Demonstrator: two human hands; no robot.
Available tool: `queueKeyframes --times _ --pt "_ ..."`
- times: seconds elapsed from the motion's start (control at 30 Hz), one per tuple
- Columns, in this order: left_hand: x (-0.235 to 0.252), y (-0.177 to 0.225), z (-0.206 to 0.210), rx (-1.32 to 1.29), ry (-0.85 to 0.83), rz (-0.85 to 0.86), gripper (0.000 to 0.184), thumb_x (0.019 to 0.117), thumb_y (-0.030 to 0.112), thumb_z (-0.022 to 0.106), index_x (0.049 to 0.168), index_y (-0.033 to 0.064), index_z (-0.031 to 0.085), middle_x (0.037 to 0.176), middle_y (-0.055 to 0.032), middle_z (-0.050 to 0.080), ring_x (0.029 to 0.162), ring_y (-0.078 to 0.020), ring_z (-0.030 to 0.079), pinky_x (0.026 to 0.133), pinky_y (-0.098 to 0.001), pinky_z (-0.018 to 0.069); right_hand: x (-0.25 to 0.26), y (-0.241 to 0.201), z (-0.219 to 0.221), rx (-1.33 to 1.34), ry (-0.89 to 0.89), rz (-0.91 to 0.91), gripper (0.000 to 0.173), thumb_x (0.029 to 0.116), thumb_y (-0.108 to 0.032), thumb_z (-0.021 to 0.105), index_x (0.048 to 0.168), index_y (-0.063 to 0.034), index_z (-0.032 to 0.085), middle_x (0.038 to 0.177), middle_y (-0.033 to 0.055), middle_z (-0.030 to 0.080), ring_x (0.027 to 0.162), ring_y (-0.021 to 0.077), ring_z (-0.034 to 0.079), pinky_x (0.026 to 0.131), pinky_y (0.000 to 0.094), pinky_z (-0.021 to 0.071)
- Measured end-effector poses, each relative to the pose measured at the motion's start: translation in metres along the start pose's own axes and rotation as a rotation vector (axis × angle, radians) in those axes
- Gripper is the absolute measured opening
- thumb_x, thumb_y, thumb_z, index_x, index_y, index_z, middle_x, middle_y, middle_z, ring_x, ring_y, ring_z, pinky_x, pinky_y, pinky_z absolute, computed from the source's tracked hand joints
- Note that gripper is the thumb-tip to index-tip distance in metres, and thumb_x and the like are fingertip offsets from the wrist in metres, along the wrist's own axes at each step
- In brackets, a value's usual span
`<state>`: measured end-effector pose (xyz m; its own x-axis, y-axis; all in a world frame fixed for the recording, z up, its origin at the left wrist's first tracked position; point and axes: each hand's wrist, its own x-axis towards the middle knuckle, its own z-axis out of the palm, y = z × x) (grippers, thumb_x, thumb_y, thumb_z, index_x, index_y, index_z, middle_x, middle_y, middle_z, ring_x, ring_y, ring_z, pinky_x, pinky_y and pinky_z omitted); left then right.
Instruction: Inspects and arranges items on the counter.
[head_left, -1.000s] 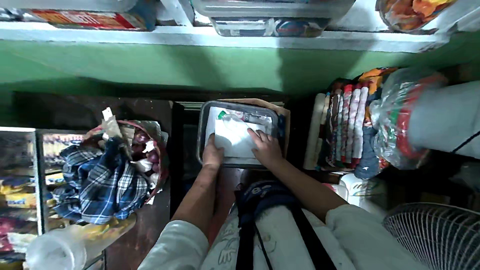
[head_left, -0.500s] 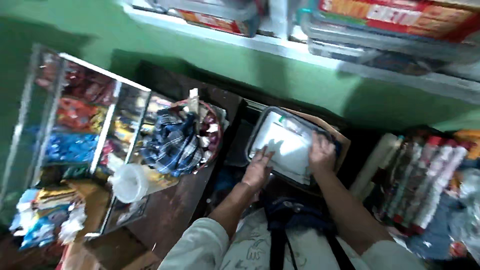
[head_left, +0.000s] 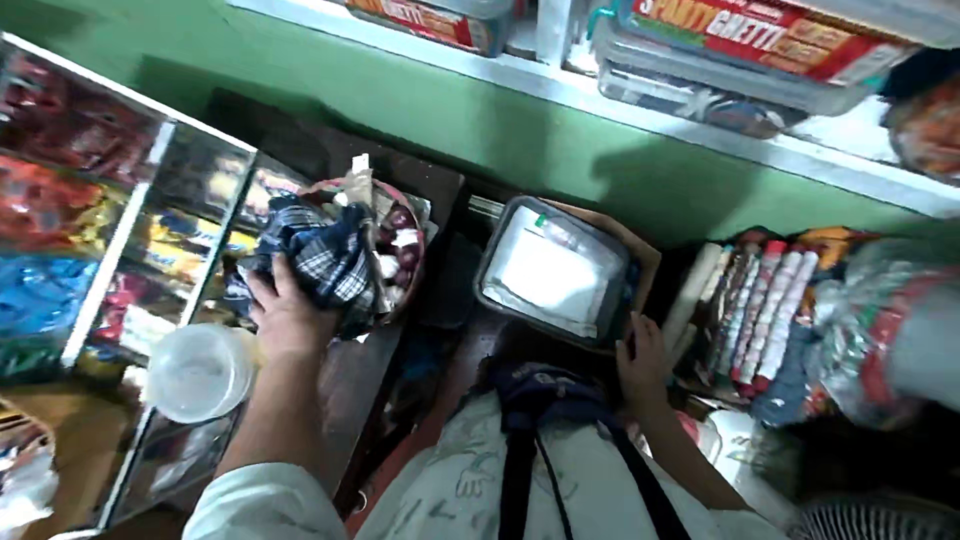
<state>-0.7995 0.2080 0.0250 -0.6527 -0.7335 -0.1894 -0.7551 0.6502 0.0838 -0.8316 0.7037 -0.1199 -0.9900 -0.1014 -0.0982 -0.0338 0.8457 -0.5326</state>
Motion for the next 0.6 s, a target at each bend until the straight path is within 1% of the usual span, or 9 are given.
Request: queueKeyframes --times 0.07,0.13,0.2,0.23,0.33,0.4,0.5,0.57,0.6 --pt "0.005 -0.016 0.001 -0.048 0.013 -0.01 0.091 0.0838 0.008 0.075 0.161 0.0179 0.028 0.146 -0.0404 0.042 0.124 -0.0678 0.046 0.091 -0.0833 0.0402 -0.029 -0.01 0.008 0.076 0.01 0.038 0.053 0.1002 -0.016 0.058 0.15 -0.0014 0.049 0.152 0.0262 0.047 0.137 0.0391 0.052 0.109 0.0501 0.0489" --pt "0.01 -0.034 -0.006 -0.128 0.094 0.016 0.072 0.0874 0.007 0.067 0.154 0.0185 0.043 0.137 -0.0361 0.054 0.124 -0.0601 0.052 0.096 -0.0786 0.0412 -0.052 -0.026 0.019 0.153 0.039 0.081 0.054 0.1002 -0.015 0.058 0.151 -0.0014 0.047 0.152 0.0263 0.046 0.129 0.0346 0.059 0.101 0.0446 0.0554" --pt "0.013 -0.053 -0.019 -0.241 0.226 0.084 0.06 0.0892 0.009 0.064 0.147 0.016 0.052 0.138 -0.0311 0.056 0.13 -0.0524 0.052 0.105 -0.0713 0.0394 -0.067 -0.046 0.025 0.221 0.07 0.118 0.055 0.1003 -0.014 0.059 0.152 -0.0013 0.046 0.152 0.0273 0.046 0.119 0.0333 0.065 0.093 0.043 0.0591" --pt "0.012 -0.062 -0.028 -0.3 0.289 0.125 0.058 0.0894 0.009 0.063 0.146 0.0133 0.054 0.14 -0.0295 0.056 0.132 -0.0494 0.051 0.109 -0.0677 0.0384 -0.072 -0.057 0.026 0.246 0.079 0.132 0.055 0.1002 -0.013 0.06 0.152 -0.0015 0.046 0.152 0.0269 0.046 0.117 0.0329 0.066 0.093 0.0427 0.0595" --pt "-0.003 -0.078 -0.064 -0.463 0.482 0.285 0.051 0.091 0.009 0.058 0.142 0.0053 0.056 0.137 -0.0298 0.057 0.132 -0.0442 0.053 0.111 -0.0594 0.0396 -0.075 -0.09 0.025 0.302 0.119 0.1 0.054 0.0992 -0.012 0.061 0.151 -0.0014 0.048 0.149 0.0268 0.048 0.116 0.0318 0.067 0.093 0.0423 0.0594" --pt "-0.016 -0.084 -0.085 -0.578 0.598 0.4 0.044 0.0966 0.018 0.056 0.138 0.0037 0.06 0.132 -0.026 0.061 0.127 -0.0349 0.058 0.109 -0.0491 0.0453 -0.069 -0.119 0.014 0.335 0.109 0.058 0.052 0.1002 -0.015 0.06 0.15 -0.004 0.049 0.151 0.0248 0.048 0.117 0.0292 0.066 0.094 0.0409 0.059" --pt "-0.046 -0.087 -0.115 -0.694 0.709 0.603 0.038 0.0986 0.021 0.06 0.129 -0.0006 0.065 0.123 -0.0227 0.064 0.116 -0.0278 0.062 0.1 -0.0428 0.0508 -0.053 -0.176 -0.015 0.443 0.063 -0.029 0.052 0.1005 -0.016 0.059 0.15 -0.003 0.049 0.153 0.0244 0.046 0.115 0.0264 0.067 0.091 0.0377 0.0597" --pt "-0.073 -0.079 -0.133 -0.79 0.727 0.761 0.029 0.096 0.016 0.064 0.12 -0.0004 0.067 0.116 -0.014 0.066 0.109 -0.0191 0.063 0.094 -0.0368 0.0527 -0.043 -0.214 -0.029 0.592 0.02 -0.078 0.055 0.1003 -0.017 0.061 0.151 -0.0019 0.047 0.154 0.024 0.043 0.117 0.0243 0.066 0.091 0.035 0.0604" --pt "-0.087 -0.073 -0.142 -0.836 0.705 0.856 0.026 0.0958 0.013 0.065 0.119 0.0021 0.067 0.117 -0.0082 0.065 0.111 -0.0154 0.062 0.096 -0.0345 0.0523 -0.04 -0.231 -0.034 0.668 -0.015 -0.085 0.057 0.0997 -0.018 0.063 0.152 -0.0039 0.045 0.156 0.0219 0.042 0.117 0.023 0.066 0.091 0.035 0.0605"
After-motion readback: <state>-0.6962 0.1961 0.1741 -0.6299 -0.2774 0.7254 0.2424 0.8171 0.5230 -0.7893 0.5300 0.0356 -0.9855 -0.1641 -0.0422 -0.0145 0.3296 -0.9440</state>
